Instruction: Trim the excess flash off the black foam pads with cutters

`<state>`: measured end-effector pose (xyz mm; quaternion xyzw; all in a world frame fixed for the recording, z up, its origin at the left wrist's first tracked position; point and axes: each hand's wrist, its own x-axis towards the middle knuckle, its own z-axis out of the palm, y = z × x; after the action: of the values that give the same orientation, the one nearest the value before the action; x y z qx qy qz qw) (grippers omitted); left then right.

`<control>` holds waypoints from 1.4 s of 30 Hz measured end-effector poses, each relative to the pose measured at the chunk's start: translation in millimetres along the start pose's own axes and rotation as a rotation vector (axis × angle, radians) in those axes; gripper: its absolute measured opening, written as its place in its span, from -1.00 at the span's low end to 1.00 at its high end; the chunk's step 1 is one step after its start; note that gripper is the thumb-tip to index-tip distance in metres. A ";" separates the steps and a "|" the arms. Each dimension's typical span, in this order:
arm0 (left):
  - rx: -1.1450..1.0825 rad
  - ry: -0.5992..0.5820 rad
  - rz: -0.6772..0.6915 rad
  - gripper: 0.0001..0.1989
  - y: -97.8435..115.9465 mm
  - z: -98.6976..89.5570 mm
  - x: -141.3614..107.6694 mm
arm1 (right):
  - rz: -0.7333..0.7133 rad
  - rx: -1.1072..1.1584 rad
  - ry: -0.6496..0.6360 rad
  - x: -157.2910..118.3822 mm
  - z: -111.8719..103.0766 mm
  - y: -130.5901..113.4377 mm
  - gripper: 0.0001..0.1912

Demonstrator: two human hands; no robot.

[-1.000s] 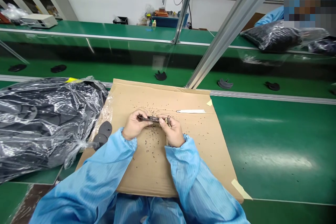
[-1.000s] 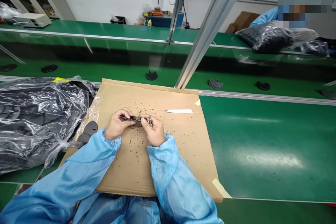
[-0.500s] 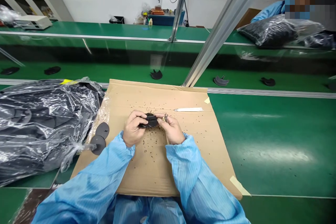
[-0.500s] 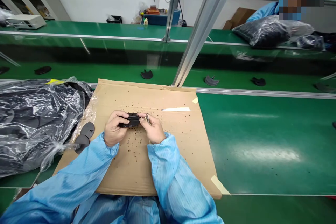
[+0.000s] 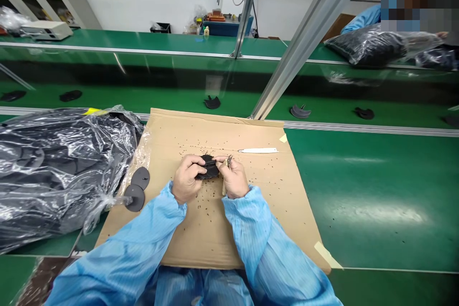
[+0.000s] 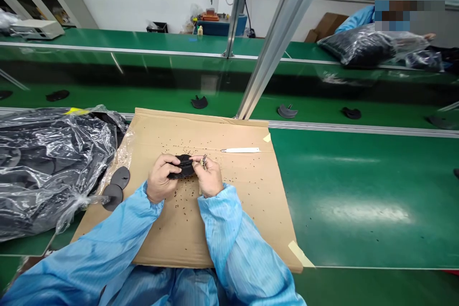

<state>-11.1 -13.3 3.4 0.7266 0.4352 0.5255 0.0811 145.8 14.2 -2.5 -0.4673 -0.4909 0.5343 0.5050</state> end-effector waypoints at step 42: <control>0.288 0.037 -0.817 -0.55 -139.3 111.2 218.3 | -0.304 -0.077 0.344 16.7 6.1 9.7 -0.84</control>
<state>20.6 265.9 26.2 0.4889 0.7573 0.3970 0.1728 138.0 30.5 -11.7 -0.4913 -0.4822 0.3455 0.6378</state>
